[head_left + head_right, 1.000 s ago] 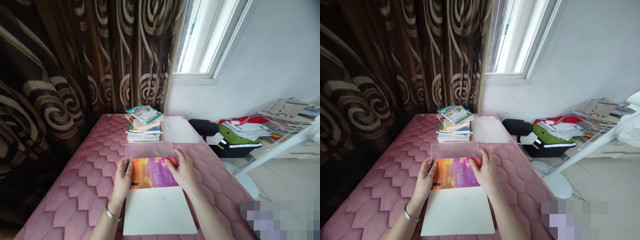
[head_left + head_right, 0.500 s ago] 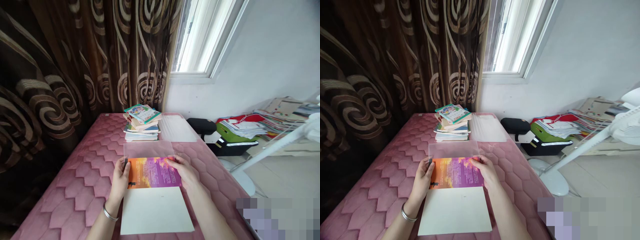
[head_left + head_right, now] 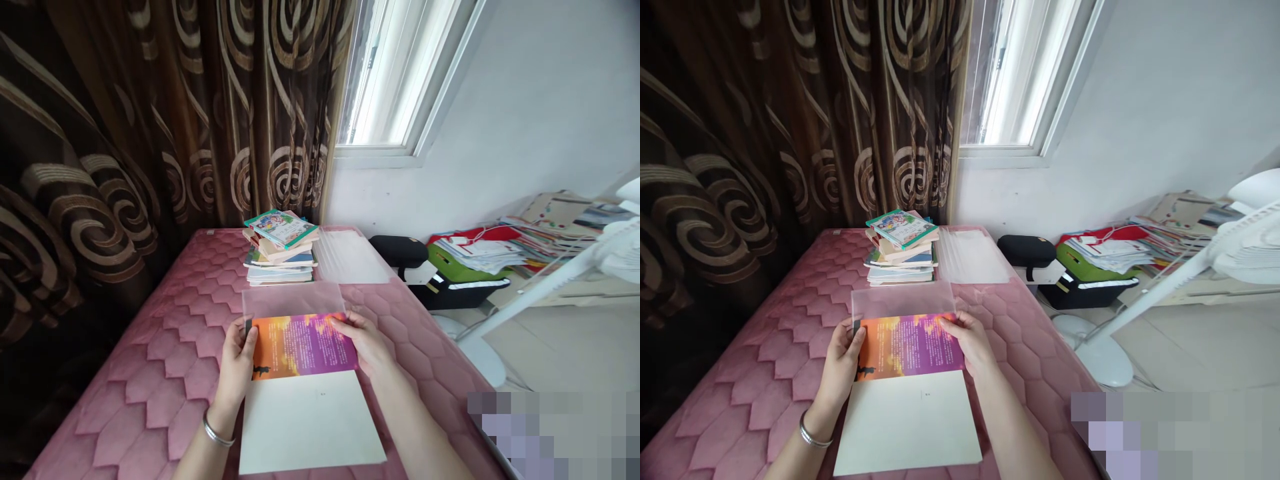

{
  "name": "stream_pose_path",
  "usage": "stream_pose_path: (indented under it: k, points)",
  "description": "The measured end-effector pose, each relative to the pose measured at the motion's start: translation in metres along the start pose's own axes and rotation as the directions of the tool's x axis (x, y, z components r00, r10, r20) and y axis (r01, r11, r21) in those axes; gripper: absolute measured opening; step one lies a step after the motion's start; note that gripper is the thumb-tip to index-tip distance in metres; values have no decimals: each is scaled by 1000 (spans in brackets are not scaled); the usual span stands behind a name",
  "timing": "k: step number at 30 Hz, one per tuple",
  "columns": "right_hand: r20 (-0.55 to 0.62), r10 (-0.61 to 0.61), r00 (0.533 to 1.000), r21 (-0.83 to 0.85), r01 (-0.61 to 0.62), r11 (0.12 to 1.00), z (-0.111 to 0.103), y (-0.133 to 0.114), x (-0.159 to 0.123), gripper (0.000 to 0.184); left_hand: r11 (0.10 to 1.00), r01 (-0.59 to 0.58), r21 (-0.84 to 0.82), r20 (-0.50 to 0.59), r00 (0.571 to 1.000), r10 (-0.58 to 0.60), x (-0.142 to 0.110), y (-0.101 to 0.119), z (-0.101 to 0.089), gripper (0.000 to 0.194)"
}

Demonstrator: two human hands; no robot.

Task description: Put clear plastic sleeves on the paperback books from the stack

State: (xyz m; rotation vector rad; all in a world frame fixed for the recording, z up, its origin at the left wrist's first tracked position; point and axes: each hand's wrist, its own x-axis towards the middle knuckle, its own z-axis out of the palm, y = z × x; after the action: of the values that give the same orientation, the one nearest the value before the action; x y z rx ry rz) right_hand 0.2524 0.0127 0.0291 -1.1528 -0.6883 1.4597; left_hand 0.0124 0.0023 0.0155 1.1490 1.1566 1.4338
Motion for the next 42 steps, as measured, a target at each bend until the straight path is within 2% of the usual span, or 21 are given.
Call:
stream_pose_path:
  k: [10, 17, 24, 30, 34, 37, 42]
  points:
    - [4, -7, 1000, -9, 7, 1000, -3, 1, 2, 31, 1000, -20, 23, -9, 1000, 20, 0, -1, -1, 34]
    - [44, -46, 998, -183, 54, 982, -13, -4, 3, 31, 999, -20, 27, -3, 1000, 21, 0, -1, -1, 33]
    - [49, -69, 996, -260, 79, 962, -18, -2, 7, 34, 1000, 6, -29, 35, 999, -5, 0, 2, 0, 33]
    - [64, -110, 992, -401, 126, 907, -19, -3, 6, 39, 1000, -3, -23, 28, 1000, 4, 0, 1, 1, 32]
    - [137, -121, 983, -512, 175, 841, -23, -12, 0, 37, 1000, -2, -23, 6, 1000, 2, 1, 2, 3, 31]
    - [202, -99, 974, -516, 192, 835, -26, -17, -3, 33, 1000, 22, -20, -25, 999, -22, 2, 4, 5, 32]
    - [111, -133, 985, -553, 173, 815, -31, -9, 2, 31, 998, 61, 14, -43, 997, -61, 0, 7, 4, 31]
